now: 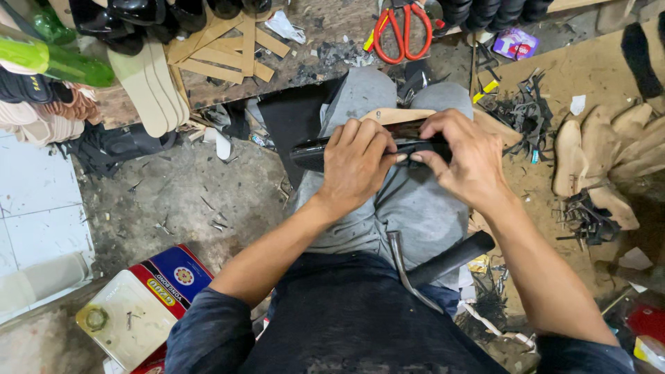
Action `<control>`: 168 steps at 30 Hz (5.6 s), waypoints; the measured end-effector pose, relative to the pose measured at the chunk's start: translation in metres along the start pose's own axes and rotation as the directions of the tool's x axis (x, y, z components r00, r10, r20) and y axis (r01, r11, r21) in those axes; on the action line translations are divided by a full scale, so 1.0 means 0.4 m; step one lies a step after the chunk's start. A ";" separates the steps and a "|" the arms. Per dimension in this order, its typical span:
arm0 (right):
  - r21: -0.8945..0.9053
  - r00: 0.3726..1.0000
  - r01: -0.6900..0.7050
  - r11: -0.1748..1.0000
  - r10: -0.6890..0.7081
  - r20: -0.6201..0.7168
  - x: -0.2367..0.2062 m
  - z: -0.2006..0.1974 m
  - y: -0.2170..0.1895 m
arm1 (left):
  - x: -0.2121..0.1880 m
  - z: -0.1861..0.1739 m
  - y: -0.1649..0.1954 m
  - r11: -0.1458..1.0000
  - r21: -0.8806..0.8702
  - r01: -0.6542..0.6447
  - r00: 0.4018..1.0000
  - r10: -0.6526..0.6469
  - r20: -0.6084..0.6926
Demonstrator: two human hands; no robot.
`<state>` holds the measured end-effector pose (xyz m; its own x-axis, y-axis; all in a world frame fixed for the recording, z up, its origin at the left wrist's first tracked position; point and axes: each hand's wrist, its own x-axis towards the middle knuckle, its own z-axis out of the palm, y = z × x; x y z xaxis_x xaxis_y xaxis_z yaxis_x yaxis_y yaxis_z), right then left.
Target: The person attaches a rubber sole to a high-heeled shoe using a curved metal tool. They press the sole onto the shoe, tap it with the tool to secure it, and then place the finished shoe on a shelf. The process is repeated for a second shoe.
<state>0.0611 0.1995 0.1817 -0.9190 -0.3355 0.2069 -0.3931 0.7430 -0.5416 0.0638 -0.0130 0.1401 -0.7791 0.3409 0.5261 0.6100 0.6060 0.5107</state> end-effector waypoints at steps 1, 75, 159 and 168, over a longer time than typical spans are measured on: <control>0.027 0.999 -0.041 0.999 0.042 -0.011 0.006 0.000 0.000 | 0.002 0.001 -0.002 1.000 0.001 0.005 1.000 -0.005 -0.001; 0.145 0.909 -0.039 0.989 -0.025 0.416 0.088 -0.001 0.054 | -0.001 -0.098 -0.291 0.733 -0.521 0.438 0.899 -0.355 0.256; 0.182 0.790 -0.451 0.874 0.485 -0.374 -0.267 0.135 0.041 | 0.024 0.218 -0.170 -0.113 -0.800 0.590 0.752 -0.285 0.595; 0.418 0.799 -0.439 0.795 0.559 -0.224 -0.227 0.102 0.125 | 0.009 0.177 -0.185 -0.117 -0.808 0.578 0.738 -0.347 0.578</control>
<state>0.1262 0.2434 0.1025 -0.9599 0.2769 0.0449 0.1026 0.4957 -0.8624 0.0057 -0.0057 0.0558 -0.8706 0.4572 -0.1819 -0.4046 -0.4549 0.7933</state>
